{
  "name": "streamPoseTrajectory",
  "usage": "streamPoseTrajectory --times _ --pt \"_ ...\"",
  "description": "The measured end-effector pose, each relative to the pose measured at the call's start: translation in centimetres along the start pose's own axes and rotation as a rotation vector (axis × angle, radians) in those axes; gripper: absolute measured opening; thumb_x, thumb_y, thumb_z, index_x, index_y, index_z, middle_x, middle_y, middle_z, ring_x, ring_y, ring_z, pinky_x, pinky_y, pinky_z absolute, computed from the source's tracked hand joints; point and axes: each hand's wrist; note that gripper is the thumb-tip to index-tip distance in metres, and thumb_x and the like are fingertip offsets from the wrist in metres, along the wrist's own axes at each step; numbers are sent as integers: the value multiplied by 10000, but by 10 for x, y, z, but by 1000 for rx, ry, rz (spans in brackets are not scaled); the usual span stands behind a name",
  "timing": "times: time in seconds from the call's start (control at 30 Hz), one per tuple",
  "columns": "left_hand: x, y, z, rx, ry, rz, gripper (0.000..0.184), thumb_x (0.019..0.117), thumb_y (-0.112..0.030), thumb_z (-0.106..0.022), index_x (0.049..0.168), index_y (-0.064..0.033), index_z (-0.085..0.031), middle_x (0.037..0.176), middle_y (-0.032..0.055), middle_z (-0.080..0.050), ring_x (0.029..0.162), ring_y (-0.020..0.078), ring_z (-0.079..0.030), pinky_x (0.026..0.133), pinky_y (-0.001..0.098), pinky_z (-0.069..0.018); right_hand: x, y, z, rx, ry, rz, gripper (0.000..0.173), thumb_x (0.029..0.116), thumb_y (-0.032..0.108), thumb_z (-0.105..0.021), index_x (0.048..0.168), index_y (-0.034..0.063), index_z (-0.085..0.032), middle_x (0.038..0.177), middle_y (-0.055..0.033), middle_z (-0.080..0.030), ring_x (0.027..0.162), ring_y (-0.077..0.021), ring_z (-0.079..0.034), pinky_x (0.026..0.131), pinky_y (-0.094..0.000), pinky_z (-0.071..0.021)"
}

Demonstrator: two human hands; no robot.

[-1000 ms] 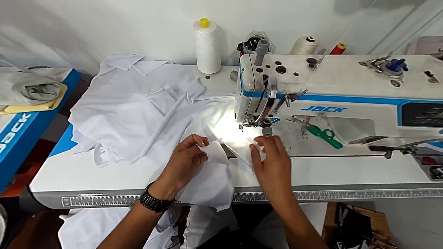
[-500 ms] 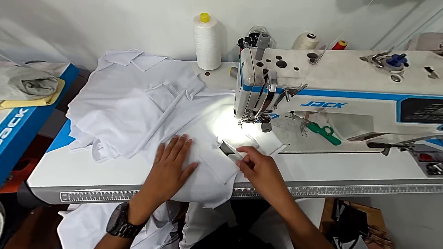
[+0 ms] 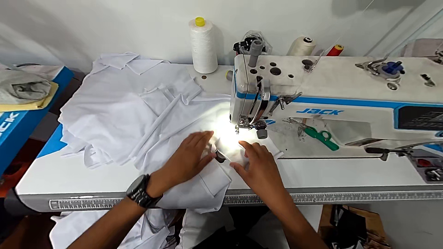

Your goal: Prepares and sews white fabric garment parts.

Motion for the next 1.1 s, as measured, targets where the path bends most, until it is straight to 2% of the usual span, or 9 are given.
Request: streamPoseTrajectory --times 0.23,0.37,0.47,0.6,0.7,0.8,0.9,0.97,1.1 --pt "53 -19 17 -127 160 64 199 909 -246 -760 971 -67 -701 1186 126 -597 1150 362 -530 907 562 -448 12 -2 4 -32 -18 -49 450 928 325 -750 1294 74 -675 1108 -157 -652 996 -341 -637 797 -502 -544" --pt "53 -21 24 -228 203 10 123 982 -194 -672 971 -76 -642 757 25 -605 672 138 -591 609 329 -507 8 -6 -1 -6 -16 -46 454 896 365 -774 1239 76 -704 1064 -140 -650 982 -338 -623 795 -504 -524" --pt "49 -19 23 -206 179 69 170 988 -238 -686 1040 -78 -665 640 0 -569 528 123 -543 517 331 -471 6 -7 1 38 -26 -28 283 911 344 -758 1037 91 -736 966 -85 -644 916 -281 -622 768 -470 -506" --pt "51 -5 23 -59 108 35 245 1004 -322 -632 1048 -88 -688 637 5 -573 560 181 -579 539 419 -498 3 0 14 132 11 -68 204 982 278 -692 1093 109 -704 902 -25 -704 777 -174 -682 678 -395 -580" --pt "63 5 23 108 -17 -32 300 1027 -286 -574 1126 -42 -718 1028 132 -713 987 323 -689 835 537 -557 -2 10 16 251 55 -139 366 973 246 -706 1313 130 -636 802 -15 -674 593 -136 -606 531 -338 -536" --pt "83 25 10 151 16 -38 442 1061 -374 -460 1326 -79 -654 1425 138 -601 1385 356 -505 1110 597 -391 -8 13 8 261 120 -199 431 972 291 -704 1378 177 -612 770 -2 -647 585 -135 -590 531 -346 -526" --pt "97 41 -6 86 71 -16 531 1075 -445 -381 1483 -147 -544 1584 110 -456 1513 355 -334 1193 669 -213 -8 10 4 141 53 -188 434 950 316 -724 1353 177 -639 850 -36 -720 646 -189 -665 582 -425 -564" --pt "100 44 -10 103 24 -44 492 1072 -401 -411 1445 -126 -576 1552 119 -492 1492 346 -375 1198 653 -224 -5 7 4 107 17 -188 455 944 326 -736 1355 157 -638 910 -59 -735 690 -218 -686 610 -452 -574" --pt "74 10 10 35 -56 -147 231 1003 -189 -595 1098 -21 -722 1193 156 -686 1189 327 -626 1013 518 -499 -3 4 9 62 -12 -217 511 934 349 -746 1384 139 -623 912 -50 -726 662 -193 -667 589 -419 -572"
Point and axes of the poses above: each hand's wrist, its own x-axis towards the middle knuckle, its own z-axis out of the back of the hand, y = z × x
